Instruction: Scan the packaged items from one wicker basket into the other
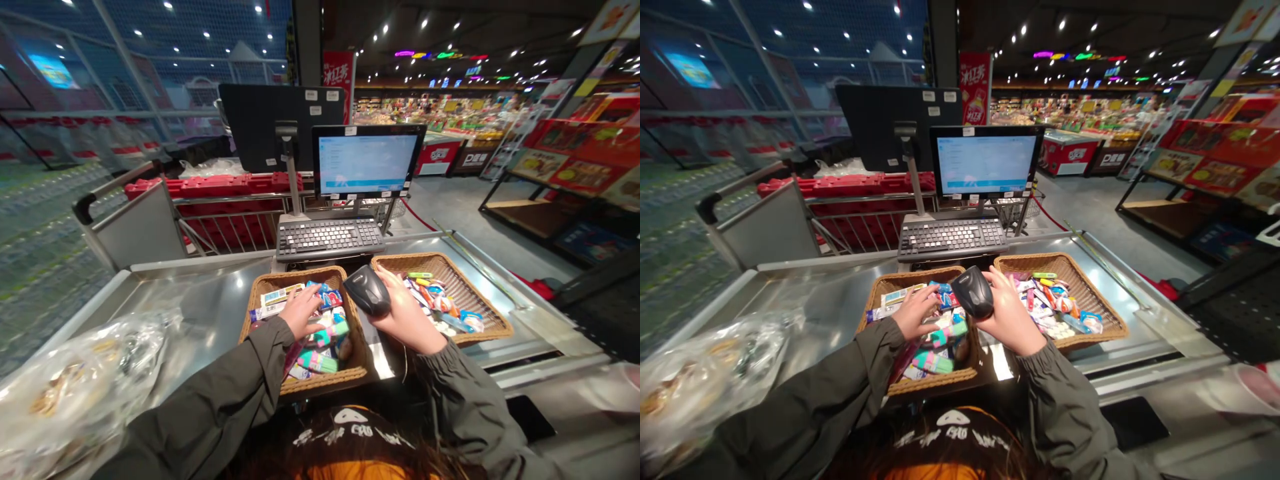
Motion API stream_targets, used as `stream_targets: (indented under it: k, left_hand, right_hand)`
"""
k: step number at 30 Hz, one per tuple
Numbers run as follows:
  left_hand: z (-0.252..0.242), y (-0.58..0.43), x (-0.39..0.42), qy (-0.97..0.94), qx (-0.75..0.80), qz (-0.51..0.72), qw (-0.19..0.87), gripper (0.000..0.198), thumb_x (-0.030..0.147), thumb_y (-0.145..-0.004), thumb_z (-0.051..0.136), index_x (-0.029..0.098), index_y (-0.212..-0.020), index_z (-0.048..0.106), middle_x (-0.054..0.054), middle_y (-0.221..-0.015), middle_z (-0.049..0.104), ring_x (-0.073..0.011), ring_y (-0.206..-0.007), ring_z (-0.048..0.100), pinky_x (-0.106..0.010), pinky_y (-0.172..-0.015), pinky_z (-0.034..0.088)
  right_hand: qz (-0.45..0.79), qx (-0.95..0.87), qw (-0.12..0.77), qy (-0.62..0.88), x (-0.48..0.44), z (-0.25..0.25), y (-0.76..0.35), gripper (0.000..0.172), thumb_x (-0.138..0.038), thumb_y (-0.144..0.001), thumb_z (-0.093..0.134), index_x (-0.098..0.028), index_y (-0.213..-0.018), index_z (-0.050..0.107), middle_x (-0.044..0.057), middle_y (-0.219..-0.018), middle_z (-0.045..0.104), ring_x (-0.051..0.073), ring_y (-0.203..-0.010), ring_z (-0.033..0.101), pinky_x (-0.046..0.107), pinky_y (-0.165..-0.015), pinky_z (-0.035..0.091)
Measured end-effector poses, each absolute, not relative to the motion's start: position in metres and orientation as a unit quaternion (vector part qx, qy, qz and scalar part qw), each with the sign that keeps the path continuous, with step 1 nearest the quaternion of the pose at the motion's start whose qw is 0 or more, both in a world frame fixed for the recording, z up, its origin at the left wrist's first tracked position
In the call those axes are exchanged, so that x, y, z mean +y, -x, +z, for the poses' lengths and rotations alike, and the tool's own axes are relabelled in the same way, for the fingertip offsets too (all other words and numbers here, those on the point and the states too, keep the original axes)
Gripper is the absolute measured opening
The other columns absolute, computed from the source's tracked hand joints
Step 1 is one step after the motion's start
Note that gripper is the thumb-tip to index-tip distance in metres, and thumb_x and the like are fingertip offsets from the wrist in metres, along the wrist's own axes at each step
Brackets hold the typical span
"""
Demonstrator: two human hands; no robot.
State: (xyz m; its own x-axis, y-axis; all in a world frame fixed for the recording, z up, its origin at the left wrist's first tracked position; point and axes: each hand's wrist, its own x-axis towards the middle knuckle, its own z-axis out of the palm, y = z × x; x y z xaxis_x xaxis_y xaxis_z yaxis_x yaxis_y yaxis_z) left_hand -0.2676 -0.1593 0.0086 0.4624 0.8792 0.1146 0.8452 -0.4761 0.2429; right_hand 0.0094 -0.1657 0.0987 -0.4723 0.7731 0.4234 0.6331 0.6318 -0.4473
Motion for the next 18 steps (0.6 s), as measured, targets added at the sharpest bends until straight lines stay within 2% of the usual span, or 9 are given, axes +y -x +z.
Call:
stream_targets:
  k: [6,9,14,18]
  left_hand:
    - [0.044,0.235,-0.145,-0.884,0.439,0.153,0.041,0.044,0.046,-0.080,0.068,0.023,-0.116,0.059,-0.014,-0.153,0.037,-0.0332,-0.141,0.034,-0.065,-0.114,0.015]
    - [0.057,0.200,-0.131,-0.897,0.409,0.162,0.033,0.042,0.047,-0.082,0.066,0.022,-0.116,0.060,-0.015,-0.153,0.038,-0.0327,-0.141,0.034,-0.064,-0.114,0.017]
    - [0.061,0.120,-0.101,-0.911,0.379,0.158,0.046,0.046,0.048,-0.081,0.068,0.020,-0.116,0.062,-0.017,-0.152,0.038,-0.0351,-0.142,0.031,-0.066,-0.114,0.015]
    - [0.050,0.052,-0.075,-0.914,0.377,0.135,0.068,0.034,0.047,-0.079,0.070,0.019,-0.099,0.069,-0.016,-0.147,0.045,-0.0358,-0.140,0.034,-0.067,-0.114,0.014]
  right_hand:
    - [0.115,-0.834,0.327,0.430,-0.170,0.094,-0.036,0.057,-0.021,-0.069,0.065,-0.018,-0.125,0.057,0.014,-0.130,0.059,0.034,-0.132,0.047,0.054,-0.113,0.035]
    - [0.104,-0.810,0.338,0.468,-0.171,0.092,-0.064,0.064,-0.023,-0.070,0.066,-0.017,-0.132,0.051,0.015,-0.133,0.057,0.034,-0.134,0.044,0.056,-0.113,0.034]
    - [0.076,-0.749,0.366,0.547,-0.172,0.092,-0.123,0.063,-0.029,-0.072,0.067,-0.018,-0.132,0.050,0.016,-0.133,0.057,0.036,-0.136,0.041,0.060,-0.113,0.032]
    - [0.051,-0.702,0.390,0.594,-0.173,0.093,-0.169,0.065,-0.035,-0.075,0.067,-0.015,-0.134,0.048,0.020,-0.138,0.053,0.038,-0.136,0.041,0.061,-0.112,0.032]
